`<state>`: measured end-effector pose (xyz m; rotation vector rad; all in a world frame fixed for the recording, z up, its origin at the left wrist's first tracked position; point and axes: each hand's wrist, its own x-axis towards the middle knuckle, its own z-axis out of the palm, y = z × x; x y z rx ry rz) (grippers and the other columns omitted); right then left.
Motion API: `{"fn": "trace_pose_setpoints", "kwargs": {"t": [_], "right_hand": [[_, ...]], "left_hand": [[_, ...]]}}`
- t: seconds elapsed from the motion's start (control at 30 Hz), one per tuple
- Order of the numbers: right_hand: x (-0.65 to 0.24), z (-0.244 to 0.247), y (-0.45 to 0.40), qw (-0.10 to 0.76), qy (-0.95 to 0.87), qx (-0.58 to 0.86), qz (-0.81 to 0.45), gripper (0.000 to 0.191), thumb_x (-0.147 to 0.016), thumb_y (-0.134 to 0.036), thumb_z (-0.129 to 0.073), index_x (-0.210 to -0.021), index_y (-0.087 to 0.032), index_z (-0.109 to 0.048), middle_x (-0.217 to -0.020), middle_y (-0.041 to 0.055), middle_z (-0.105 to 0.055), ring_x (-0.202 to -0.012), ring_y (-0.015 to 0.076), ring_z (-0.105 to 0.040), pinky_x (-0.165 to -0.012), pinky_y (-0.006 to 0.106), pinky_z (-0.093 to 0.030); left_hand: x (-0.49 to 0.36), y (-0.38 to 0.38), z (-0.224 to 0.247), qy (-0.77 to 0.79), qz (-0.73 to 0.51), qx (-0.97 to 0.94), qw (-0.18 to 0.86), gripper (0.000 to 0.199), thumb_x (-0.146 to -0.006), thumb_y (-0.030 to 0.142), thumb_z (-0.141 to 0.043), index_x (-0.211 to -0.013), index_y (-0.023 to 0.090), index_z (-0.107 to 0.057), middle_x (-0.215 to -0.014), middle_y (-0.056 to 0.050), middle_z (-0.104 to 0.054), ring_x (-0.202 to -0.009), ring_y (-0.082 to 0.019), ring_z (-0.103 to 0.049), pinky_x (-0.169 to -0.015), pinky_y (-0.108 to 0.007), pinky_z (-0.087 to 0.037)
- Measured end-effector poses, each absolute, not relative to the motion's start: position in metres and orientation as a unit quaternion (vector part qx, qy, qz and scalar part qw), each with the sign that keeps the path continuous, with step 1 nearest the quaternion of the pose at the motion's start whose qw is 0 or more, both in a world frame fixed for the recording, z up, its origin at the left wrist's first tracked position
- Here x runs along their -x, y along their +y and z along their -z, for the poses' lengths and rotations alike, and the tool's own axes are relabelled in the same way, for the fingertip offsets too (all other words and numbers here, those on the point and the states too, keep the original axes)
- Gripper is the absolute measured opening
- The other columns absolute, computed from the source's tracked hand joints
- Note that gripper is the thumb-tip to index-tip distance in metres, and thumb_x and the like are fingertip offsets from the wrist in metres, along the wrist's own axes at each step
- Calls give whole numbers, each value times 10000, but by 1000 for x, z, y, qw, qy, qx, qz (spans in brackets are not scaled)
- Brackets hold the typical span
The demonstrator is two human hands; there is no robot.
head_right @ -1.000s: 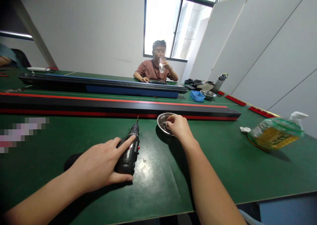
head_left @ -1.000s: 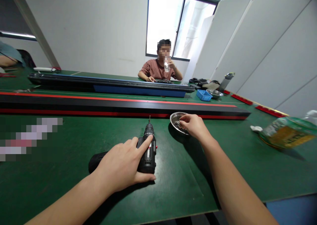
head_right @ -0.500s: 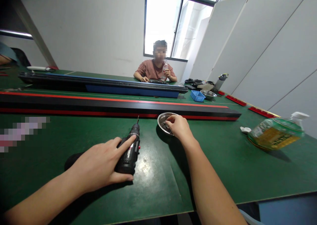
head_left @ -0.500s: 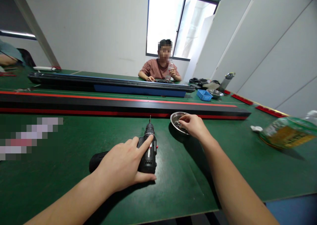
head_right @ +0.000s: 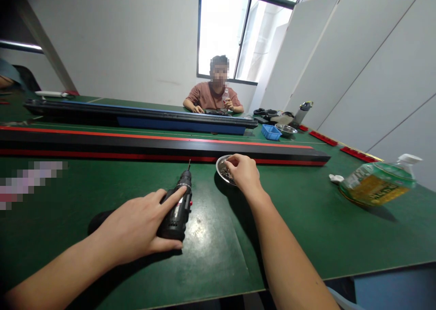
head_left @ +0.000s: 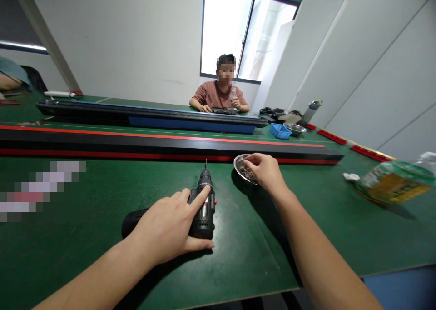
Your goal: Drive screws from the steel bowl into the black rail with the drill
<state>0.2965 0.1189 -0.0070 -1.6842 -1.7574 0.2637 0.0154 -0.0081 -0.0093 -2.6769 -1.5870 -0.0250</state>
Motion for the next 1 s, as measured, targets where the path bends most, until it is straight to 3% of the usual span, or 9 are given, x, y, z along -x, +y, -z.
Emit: {"fn": "trace_pose_setpoints", "kwargs": {"t": [0.13,0.3,0.63,1.0], "right_hand": [[-274,-1,113,402,-704,579,-86,137,-909,-274,-667,-922,-188,-773,-919,59,-793,-812,176,-718,-793,267,-506],[-232,5,125,436,-733,499,-155,111,-915,-258,-667,-931,-184,-748,-885,42,-785,-781,160,-713,-752,255,-514],[-186,47,170,441,-680,567,-148,86,-864,-195,-710,-921,-206,-774,-945,65,-795,-880,208,-739,-858,310,-541],[-187,86,198,489,-610,540,-311,166,-822,-288,-756,-920,-156,-783,-822,60,-787,-739,183,-736,-698,270,-562]], "left_hand": [[-15,-9,8,-505,12,863,6,1104,-746,821,-598,-1635,314,-184,-1179,-148,-636,-941,-366,-698,-788,-500,-589],[-15,-11,6,-505,20,863,-9,1112,-731,805,-632,-1630,315,-198,-1183,-139,-633,-961,-366,-698,-806,-498,-588],[-15,-11,5,-506,13,862,-18,1101,-728,800,-641,-1624,314,-223,-1145,-126,-636,-965,-358,-692,-806,-494,-586],[-15,-11,6,-507,12,862,-7,1124,-721,818,-631,-1629,302,-216,-1201,-155,-636,-973,-375,-701,-811,-499,-588]]}}
